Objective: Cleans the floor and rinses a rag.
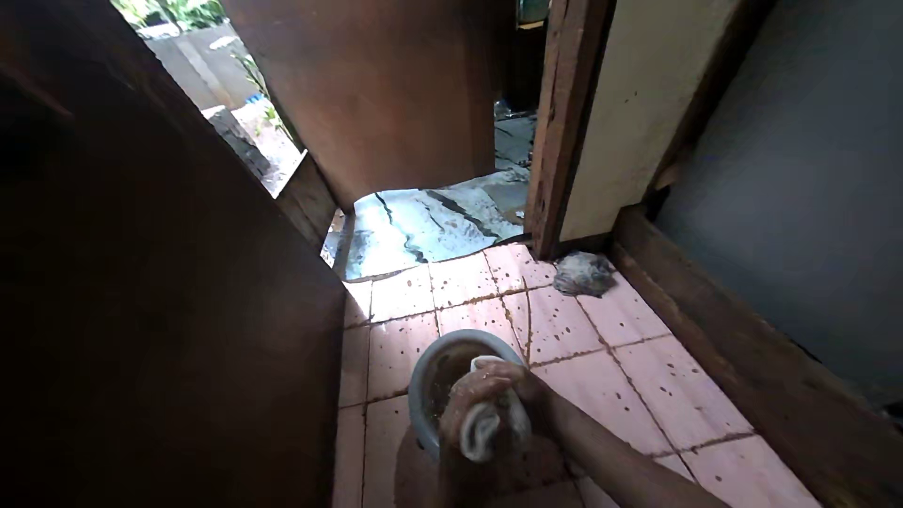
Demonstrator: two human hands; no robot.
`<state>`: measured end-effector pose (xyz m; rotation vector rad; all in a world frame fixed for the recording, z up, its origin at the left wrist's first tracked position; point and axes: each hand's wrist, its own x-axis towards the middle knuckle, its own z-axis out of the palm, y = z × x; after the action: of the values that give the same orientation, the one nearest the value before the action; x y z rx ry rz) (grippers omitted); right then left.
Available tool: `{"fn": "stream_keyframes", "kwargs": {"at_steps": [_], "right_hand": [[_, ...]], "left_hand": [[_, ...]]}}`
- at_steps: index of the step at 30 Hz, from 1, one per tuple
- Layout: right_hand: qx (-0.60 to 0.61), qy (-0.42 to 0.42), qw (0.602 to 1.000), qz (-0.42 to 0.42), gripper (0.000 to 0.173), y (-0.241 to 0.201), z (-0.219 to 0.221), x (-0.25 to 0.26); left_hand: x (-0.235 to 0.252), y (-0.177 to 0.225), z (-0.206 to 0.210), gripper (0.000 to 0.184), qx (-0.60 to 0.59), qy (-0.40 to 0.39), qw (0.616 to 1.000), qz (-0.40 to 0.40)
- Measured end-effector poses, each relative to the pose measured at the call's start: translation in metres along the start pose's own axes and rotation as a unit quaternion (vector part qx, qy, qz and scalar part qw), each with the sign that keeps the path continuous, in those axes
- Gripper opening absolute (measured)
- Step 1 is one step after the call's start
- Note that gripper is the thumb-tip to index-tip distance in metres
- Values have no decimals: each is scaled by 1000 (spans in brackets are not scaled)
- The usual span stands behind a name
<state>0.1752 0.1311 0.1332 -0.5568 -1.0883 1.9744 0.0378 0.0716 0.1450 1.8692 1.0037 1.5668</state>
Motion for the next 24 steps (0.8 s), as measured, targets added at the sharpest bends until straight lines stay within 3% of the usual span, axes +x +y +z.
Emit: {"fn": "stream_keyframes", "kwargs": {"at_steps": [3, 8, 11, 15, 17, 18, 20, 22, 23, 24], "right_hand": [[-103, -41, 991, 80, 32, 0, -10, 30], [-250, -159, 933, 204, 21, -9, 0, 67], [-374, -196, 872, 249, 22, -14, 17, 77], [-508, -163, 791, 301, 31, -16, 40, 72], [-525, -110, 792, 292, 34, -12, 34, 59], [-524, -73, 804, 272, 34, -12, 27, 47], [-499, 21, 845, 193, 34, -16, 10, 12], [-448, 156, 871, 126, 34, -33, 1, -29], [-402, 240, 878, 96, 33, -38, -4, -49], [-348, 319, 879, 71, 33, -44, -8, -68]], "left_hand": [[10, -8, -6, 15, 134, -63, 976, 160], [2, -23, -1, 25, 261, -153, 894, 330], [-1, -28, 5, 23, 335, -214, 845, 358], [-11, -31, 8, 16, 402, -282, 783, 382], [-17, -34, 10, 17, 372, -277, 786, 409], [-21, -36, 12, 19, 332, -259, 809, 411], [-36, -28, 20, 20, 225, -200, 894, 331], [-56, -5, 38, 18, 53, -87, 988, 113], [-63, 13, 48, 21, -48, -38, 998, -20], [-67, 32, 56, 25, -142, -3, 979, -143]]}}
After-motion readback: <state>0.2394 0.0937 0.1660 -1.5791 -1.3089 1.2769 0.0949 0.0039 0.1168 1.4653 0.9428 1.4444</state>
